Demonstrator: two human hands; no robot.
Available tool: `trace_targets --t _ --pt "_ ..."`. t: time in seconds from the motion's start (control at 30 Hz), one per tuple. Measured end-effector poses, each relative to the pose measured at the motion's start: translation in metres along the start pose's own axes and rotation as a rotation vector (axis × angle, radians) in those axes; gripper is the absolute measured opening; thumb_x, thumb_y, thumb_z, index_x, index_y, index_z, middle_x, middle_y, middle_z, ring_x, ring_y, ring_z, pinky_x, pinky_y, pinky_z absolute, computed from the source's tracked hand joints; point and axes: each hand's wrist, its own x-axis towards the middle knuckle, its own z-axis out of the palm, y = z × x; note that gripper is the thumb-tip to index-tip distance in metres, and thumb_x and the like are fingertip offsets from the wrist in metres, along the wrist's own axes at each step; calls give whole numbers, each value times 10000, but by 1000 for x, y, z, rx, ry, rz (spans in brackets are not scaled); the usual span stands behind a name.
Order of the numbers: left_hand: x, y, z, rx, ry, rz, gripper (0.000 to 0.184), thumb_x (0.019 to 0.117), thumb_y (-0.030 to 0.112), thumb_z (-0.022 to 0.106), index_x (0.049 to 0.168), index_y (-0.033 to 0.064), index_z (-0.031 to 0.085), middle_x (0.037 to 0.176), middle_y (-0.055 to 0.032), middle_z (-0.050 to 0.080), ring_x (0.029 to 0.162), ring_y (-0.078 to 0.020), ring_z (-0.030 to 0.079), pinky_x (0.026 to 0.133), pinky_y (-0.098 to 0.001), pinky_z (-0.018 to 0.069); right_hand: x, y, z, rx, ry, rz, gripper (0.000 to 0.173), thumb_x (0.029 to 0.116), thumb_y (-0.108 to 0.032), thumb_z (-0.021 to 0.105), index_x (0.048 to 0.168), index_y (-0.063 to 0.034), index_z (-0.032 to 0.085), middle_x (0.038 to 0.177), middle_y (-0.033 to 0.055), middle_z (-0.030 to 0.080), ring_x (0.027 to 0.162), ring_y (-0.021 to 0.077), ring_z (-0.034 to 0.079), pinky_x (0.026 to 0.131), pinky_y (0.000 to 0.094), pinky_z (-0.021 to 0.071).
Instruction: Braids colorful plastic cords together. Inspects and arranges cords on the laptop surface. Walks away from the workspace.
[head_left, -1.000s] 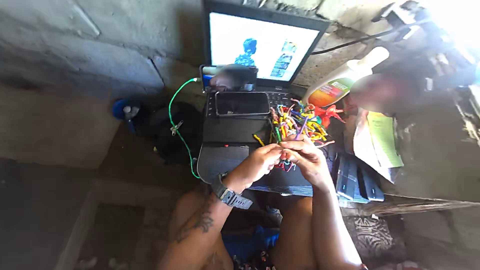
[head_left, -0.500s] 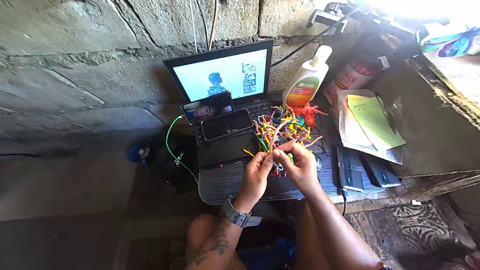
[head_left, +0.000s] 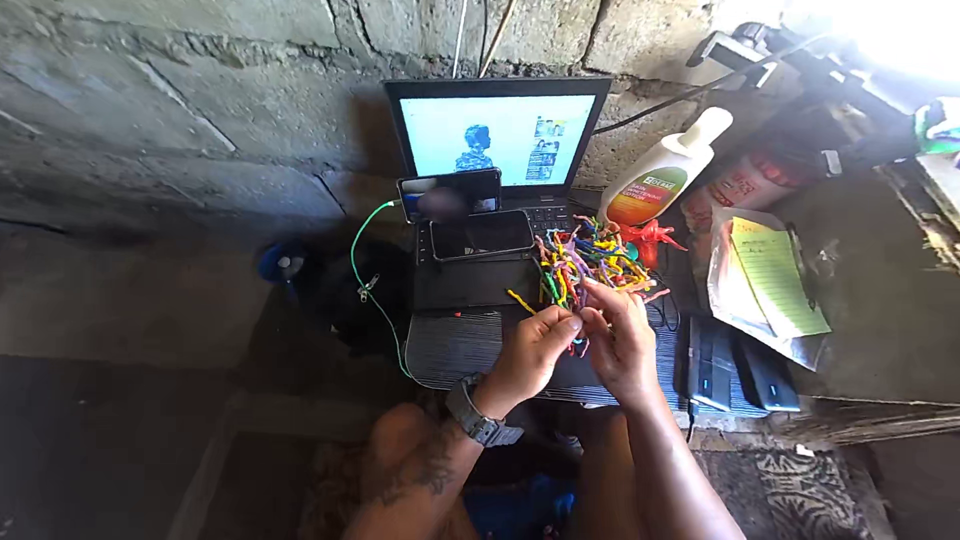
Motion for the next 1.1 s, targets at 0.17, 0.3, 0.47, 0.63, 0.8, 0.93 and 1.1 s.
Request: trace_targets --t 0.17,0.3,0.47,0.63,0.8,0.93,1.1 --pt "-5 1 1 363 76 128 253 1043 156 515 994 -19 690 751 -4 610 657 2 532 631 -181 455 -1 -2 -1 -63 116 -28 235 1017 -197 626 1231 -100 626 915 57 687 843 123 617 841 309 469" --pt "-4 8 -7 203 111 19 258 1075 186 468 1034 16 659 770 36 557 675 9 497 651 -180 428 -2 -6 -1 263 132 51 143 1054 -252 567 1169 -233 650 1026 -152 653 919 -54 623 820 146 532" --pt "-2 8 -17 -230 -63 -71 272 1075 125 326 938 84 558 651 109 452 588 15 455 613 -154 425 0 5 0 642 -227 590 349 1088 -274 397 1142 -99 694 1062 -79 731 995 4 666 916 222 540" --pt "-8 12 -15 -676 -305 -273 341 1069 201 290 826 206 529 571 138 426 488 30 401 490 -143 354 -3 23 2 1245 -444 468 381 971 -435 656 1220 -164 751 1295 -36 690 1179 54 632 999 235 522" --pt "-6 7 -6 -766 -289 -437 375 1093 198 256 816 201 508 576 119 408 471 12 374 477 -142 358 -3 18 5 1229 -250 480 108 935 -301 730 936 -204 777 1073 -57 719 922 20 666 809 193 560" --pt "2 2 -5 -509 -131 -374 289 1101 170 304 911 149 521 618 108 432 504 20 389 493 -131 353 -1 12 8 939 -72 608 62 893 -266 780 881 -205 773 928 -79 726 841 11 667 783 191 569" --pt "4 -4 -9 55 -29 -152 219 1075 116 437 1040 2 621 773 43 561 661 18 508 629 -150 432 -1 10 8 669 -48 564 124 921 -92 693 881 -193 633 803 -131 688 732 -26 651 721 165 563"
